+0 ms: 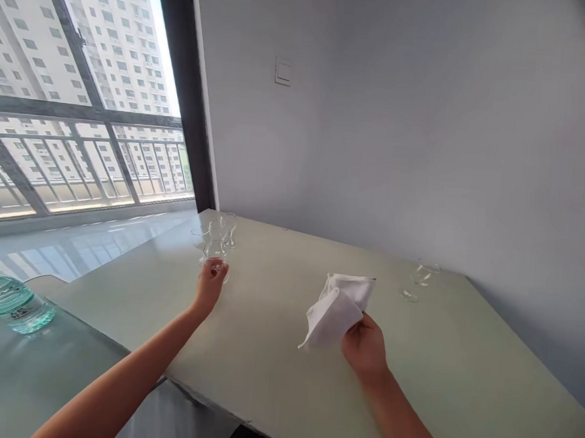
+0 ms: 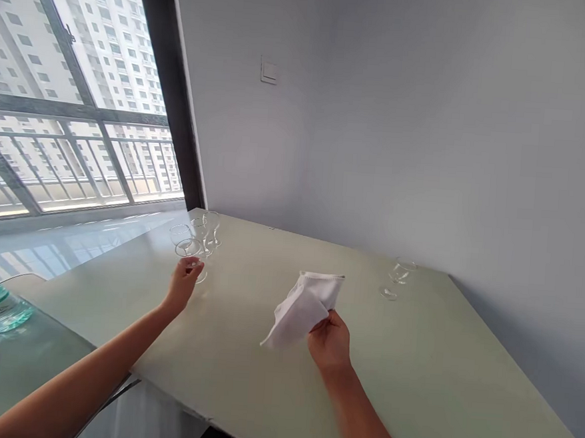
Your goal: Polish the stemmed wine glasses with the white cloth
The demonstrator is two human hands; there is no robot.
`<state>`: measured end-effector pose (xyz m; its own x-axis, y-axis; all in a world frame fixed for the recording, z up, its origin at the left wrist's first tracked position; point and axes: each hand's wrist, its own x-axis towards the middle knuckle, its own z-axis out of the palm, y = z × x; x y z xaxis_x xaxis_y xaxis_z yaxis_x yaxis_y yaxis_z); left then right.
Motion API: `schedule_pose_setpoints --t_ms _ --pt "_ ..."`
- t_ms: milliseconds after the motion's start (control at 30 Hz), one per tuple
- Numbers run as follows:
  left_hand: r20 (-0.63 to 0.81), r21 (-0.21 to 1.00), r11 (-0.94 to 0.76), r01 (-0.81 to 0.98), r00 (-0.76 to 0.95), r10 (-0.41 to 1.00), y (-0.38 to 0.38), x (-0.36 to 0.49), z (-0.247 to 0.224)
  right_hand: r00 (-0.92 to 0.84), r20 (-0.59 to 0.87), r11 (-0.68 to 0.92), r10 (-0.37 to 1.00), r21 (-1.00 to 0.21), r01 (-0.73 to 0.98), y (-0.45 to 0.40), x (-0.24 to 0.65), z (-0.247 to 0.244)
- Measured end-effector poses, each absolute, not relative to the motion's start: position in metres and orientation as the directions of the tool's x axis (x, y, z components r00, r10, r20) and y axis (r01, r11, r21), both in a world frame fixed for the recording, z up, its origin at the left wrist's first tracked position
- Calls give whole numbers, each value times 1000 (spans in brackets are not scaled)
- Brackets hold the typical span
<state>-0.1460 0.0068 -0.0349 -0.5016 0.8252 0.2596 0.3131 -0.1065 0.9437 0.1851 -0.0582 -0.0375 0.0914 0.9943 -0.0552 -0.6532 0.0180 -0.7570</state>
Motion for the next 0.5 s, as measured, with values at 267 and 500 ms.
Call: schedule_pose_setpoints --t_ms 267,500 --pt "343 838 -236 492 -139 929 12 -57 -17 133 -15 45 991 -900 -433 -57 191 -37" --pt "373 557 -352 752 152 915 11 -5 -20 205 -4 61 979 -950 -307 -56 216 -43"
